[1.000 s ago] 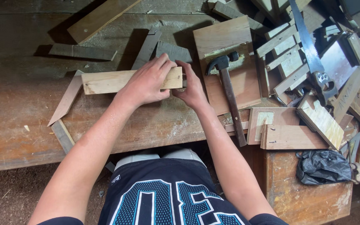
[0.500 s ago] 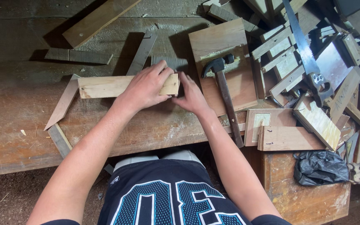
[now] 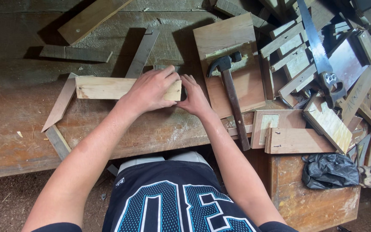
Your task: The person assembles small wooden pieces into a rectangular frame using a hammer and nails. They repeatedly position the pieces, drive nails into the joints, and check alignment throughout the process.
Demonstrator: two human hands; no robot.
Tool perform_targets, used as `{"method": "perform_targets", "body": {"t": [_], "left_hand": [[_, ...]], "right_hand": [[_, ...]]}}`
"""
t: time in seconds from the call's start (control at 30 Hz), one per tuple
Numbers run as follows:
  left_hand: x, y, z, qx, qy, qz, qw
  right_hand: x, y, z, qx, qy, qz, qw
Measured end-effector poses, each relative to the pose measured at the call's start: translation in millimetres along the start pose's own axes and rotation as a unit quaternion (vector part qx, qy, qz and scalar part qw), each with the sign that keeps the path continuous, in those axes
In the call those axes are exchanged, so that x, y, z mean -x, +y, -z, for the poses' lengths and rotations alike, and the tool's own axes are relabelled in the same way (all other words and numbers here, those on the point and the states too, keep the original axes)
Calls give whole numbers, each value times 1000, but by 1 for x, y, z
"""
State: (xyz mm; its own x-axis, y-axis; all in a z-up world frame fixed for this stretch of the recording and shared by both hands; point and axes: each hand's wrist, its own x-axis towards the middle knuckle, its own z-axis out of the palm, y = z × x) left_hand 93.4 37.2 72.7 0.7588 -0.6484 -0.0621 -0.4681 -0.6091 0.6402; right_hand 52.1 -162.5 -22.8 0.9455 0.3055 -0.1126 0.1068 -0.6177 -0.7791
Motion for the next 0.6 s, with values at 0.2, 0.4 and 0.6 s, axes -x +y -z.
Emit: {"method": "perform_targets", "body": {"t": [0.2, 0.4, 0.6], "left_hand": [[-3, -4, -10, 11, 7, 4, 1000], [-6, -3, -13, -17, -25, 11, 999], [-8, -3, -10, -15, -30, 21, 999]], "right_hand": [[-3, 2, 10, -60, -65, -64, 994], [-4, 4, 8, -28, -19, 17, 999], [-5, 8, 15, -58, -58, -19, 996]]}}
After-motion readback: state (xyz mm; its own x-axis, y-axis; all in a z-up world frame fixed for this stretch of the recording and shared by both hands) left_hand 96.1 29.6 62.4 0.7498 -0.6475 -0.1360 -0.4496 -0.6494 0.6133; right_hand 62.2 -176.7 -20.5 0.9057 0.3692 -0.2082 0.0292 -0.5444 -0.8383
